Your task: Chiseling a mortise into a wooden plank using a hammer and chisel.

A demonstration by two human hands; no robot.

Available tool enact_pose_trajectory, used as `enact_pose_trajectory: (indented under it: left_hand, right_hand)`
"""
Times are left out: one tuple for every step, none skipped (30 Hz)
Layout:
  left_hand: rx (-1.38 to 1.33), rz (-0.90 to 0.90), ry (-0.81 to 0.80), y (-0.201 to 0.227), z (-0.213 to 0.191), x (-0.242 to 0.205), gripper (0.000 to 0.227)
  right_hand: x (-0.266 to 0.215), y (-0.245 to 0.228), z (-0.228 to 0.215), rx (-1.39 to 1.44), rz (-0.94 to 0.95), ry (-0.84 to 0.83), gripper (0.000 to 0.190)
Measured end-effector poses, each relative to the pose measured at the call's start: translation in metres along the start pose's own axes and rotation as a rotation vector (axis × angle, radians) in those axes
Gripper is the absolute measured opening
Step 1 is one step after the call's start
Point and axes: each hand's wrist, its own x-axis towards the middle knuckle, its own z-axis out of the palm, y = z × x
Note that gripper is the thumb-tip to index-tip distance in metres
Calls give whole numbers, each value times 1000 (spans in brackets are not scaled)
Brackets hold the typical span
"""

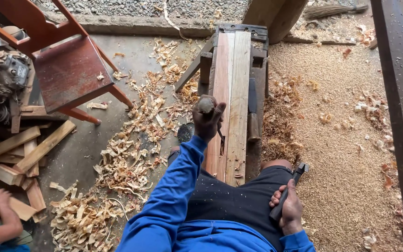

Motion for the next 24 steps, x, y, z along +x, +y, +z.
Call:
enact_pose_trajectory:
  left_hand:
    - [32,-1,4,-3,0,-1,30]
    - [64,-1,8,-6,0,-1,30]
    - [61,-3,9,-11,1,-1,30]
    - [85,37,10,-16,2,-1,30]
    - [110,77,13,-21,2,0,29]
    - [108,76,16,-20,4,0,29]
    - [155,99,-10,-18,6,0,30]
    - [202,122,-36,-17,8,0,32]
    - [200,121,-33,-14,8,0,32]
    - [368,343,-69,-11,9,-1,35]
    - [536,564,-108,-9,9,-2,38]
    - [534,563,-105,0,10,-4,38]
    - [603,529,-168,9,10,-6,49]
    - [670,495,-232,18,11,-8,64]
    - [669,493,-230,13,8,-9,64]
    - [562,411,-250,8,5,-10,66]
    - [456,331,-267,3,1,-10,68]
    - [456,331,-263,5,4,-12,68]
    - [267,178,-239,7,6,-15,64]
    - [77,26,-210,9,9,-19,61]
    - [76,31,-208,-12,2,-20,61]
    - [48,44,-185,-33,-4,-22,55]
    - [20,54,-161,-55,-9,-25,50]
    - [16,55,-159,-50,-7,-23,50]
  right_hand:
    - [0,0,1,-6,-3,5,51]
    - [-1,-1,2,-12,-6,10,52]
    - [-2,-1,2,-14,-7,13,52]
    - [-3,-2,2,-18,-7,19,52]
    - [-4,-2,3,-23,-5,24,53]
    - [-4,-2,3,-26,-6,26,53]
    - [-4,-2,3,-29,-7,26,53]
    - [-5,-3,3,-32,-8,26,53]
    - [-5,-3,4,-36,-8,27,53]
    - [-5,-4,4,-41,-8,25,53]
    - [-5,-5,5,-46,-9,24,53]
    - [-5,-5,5,-49,-9,25,53]
    - [-5,-5,5,-58,-10,27,53]
    - [-4,-5,5,-67,-11,29,53]
    - [-6,-5,5,-70,-11,31,53]
    - [-7,-6,5,-82,-15,35,52]
    - [-8,-6,7,-95,-19,36,52]
    - [-10,-8,10,-99,-19,34,52]
    - [-12,-9,12,-114,-25,33,52]
    - [-15,-10,14,-129,-31,32,52]
    - [-16,-12,19,-131,-34,29,52]
    - [-18,-14,23,-163,-47,23,52]
    - [-20,-16,26,-196,-59,21,51]
    - [-22,-17,29,-199,-61,22,51]
